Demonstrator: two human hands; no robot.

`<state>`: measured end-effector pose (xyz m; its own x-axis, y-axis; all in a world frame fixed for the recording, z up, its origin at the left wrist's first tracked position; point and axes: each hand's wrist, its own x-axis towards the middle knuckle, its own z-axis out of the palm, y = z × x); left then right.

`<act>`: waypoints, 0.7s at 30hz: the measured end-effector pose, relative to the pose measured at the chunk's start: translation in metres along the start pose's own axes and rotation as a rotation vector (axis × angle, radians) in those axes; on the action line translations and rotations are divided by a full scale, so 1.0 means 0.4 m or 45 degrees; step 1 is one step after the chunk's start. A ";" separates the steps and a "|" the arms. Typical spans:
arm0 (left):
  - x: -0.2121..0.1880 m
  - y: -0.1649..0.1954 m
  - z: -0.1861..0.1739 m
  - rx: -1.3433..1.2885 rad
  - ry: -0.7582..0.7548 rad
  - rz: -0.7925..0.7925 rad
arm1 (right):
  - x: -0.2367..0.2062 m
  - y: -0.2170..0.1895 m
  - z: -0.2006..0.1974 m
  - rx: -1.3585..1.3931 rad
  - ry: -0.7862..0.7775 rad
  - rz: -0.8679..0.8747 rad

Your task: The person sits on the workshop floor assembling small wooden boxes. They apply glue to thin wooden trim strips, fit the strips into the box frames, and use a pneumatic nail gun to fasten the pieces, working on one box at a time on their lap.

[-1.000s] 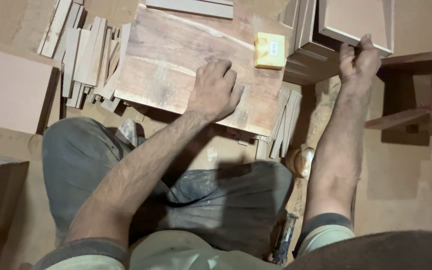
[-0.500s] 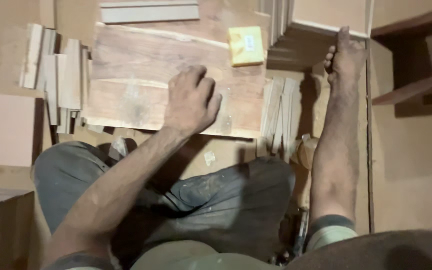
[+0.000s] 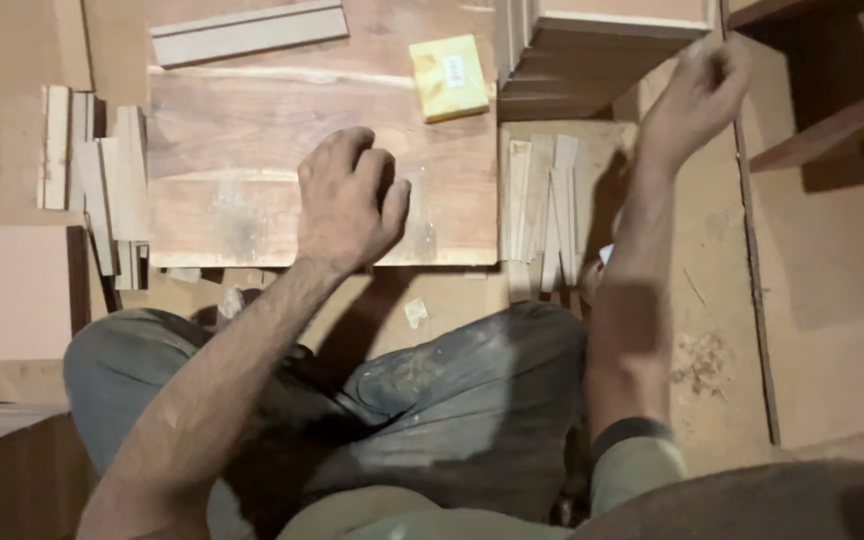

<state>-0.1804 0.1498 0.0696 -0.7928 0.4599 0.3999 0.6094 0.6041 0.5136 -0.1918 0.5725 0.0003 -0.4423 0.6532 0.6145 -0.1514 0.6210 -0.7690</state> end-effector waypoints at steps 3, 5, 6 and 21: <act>0.005 0.003 -0.006 0.013 -0.003 -0.007 | 0.140 0.066 0.007 -0.173 -0.117 0.036; 0.012 0.004 -0.011 0.047 -0.005 -0.010 | 0.209 0.082 0.022 -0.275 -0.243 0.141; 0.018 0.001 -0.013 0.028 -0.003 -0.020 | 0.229 0.081 0.033 -0.344 -0.309 0.213; 0.025 -0.021 -0.010 -0.022 -0.078 -0.095 | 0.291 0.100 0.097 -0.431 -0.489 0.071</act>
<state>-0.1934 0.1468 0.0722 -0.8344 0.4535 0.3132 0.5484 0.6269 0.5534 -0.2834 0.6565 0.0343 -0.7442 0.5223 0.4165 0.1481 0.7370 -0.6595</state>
